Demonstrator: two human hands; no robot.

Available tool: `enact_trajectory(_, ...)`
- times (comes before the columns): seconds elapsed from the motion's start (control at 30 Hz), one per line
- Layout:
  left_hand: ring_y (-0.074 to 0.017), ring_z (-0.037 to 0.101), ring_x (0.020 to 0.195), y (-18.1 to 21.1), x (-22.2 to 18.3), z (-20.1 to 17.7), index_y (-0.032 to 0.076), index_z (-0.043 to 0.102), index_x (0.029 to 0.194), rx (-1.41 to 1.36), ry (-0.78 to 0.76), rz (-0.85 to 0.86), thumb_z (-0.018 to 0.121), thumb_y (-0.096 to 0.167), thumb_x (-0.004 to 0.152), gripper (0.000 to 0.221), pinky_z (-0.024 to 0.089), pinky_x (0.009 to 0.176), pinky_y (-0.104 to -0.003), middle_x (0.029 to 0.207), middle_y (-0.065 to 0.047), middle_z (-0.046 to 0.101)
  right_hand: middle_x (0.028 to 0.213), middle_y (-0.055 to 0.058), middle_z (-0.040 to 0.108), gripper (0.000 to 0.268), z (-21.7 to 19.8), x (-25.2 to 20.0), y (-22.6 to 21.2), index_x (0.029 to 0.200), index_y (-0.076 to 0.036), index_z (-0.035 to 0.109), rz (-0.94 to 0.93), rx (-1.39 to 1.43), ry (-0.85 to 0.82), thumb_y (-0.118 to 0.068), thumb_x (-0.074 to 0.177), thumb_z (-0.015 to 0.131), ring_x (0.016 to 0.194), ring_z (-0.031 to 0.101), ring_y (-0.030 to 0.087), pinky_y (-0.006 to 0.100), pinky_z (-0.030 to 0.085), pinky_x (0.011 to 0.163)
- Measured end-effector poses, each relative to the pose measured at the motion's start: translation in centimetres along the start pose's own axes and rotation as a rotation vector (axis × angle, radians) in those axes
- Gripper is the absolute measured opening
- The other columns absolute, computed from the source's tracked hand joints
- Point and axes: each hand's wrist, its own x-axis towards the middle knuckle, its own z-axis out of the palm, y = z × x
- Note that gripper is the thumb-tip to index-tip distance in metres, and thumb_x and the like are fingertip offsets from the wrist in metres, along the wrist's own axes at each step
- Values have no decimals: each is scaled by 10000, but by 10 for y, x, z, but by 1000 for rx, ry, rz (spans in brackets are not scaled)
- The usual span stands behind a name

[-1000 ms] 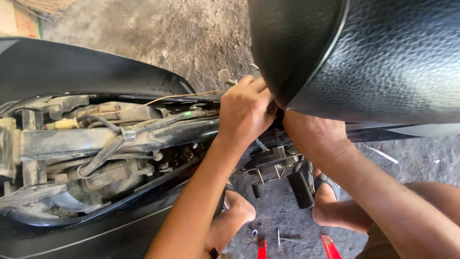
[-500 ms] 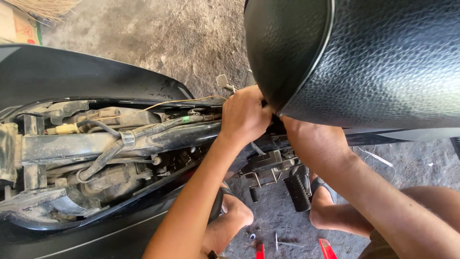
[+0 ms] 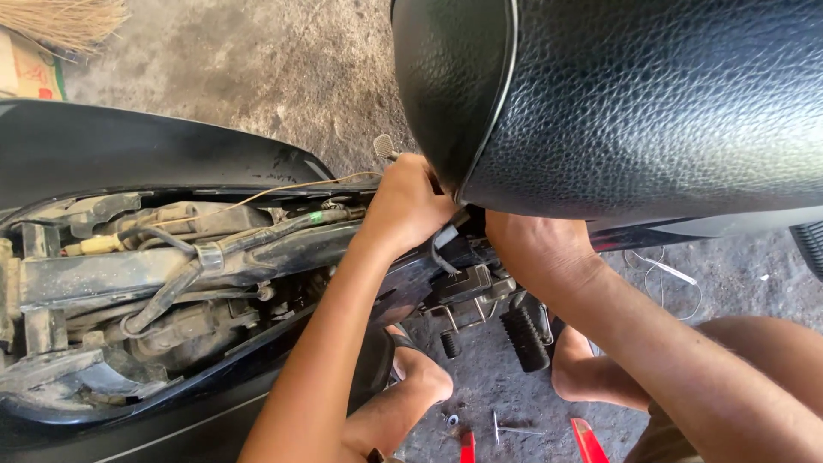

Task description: Repairing the electrical wiring under the seat of a motorcycle.

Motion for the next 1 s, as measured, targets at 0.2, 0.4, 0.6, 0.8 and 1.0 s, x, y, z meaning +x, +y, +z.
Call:
enact_trajectory(0.2, -388, 728, 815, 14, -10, 1, -4, 726, 856, 342, 212, 274, 808, 98, 676, 223, 581, 709, -445, 843, -225, 727, 841, 64, 658, 125, 1, 2, 0, 905, -90, 714, 36, 142, -54, -149, 802, 672, 805, 673, 235, 394, 540, 643)
enact_trajectory(0.4, -407, 699, 805, 14, -13, 2, 7, 693, 927, 428, 309, 592, 797, 56, 706, 249, 566, 682, -468, 887, -200, 695, 868, 101, 663, 158, 12, -6, 3, 961, -81, 691, 62, 245, -4, -137, 821, 646, 830, 677, 271, 419, 543, 703)
enact_trajectory(0.6, -420, 679, 805, 2, 1, 6, -5, 693, 924, 342, 276, 667, 782, 42, 721, 227, 554, 674, -470, 866, -208, 697, 993, 143, 667, 461, -25, -15, 16, 1209, -27, 601, -21, 153, 92, -168, 770, 622, 906, 669, 280, 423, 546, 779)
enact_trajectory(0.8, -299, 732, 815, -11, 13, 13, -5, 711, 932, 236, 179, 418, 784, 63, 788, 175, 561, 700, -397, 889, -184, 746, 983, 150, 640, 535, -41, -22, 29, 1283, 47, 576, -124, 49, -126, -194, 809, 632, 899, 640, 257, 383, 525, 756)
enact_trajectory(1.0, -168, 662, 993, 5, 17, 17, -33, 671, 1177, -343, 127, -51, 722, 119, 869, 347, 552, 844, -319, 1082, -123, 758, 1001, 137, 642, 390, -52, -20, 31, 1133, -17, 629, -3, 258, -38, -326, 894, 638, 980, 631, 291, 429, 508, 842)
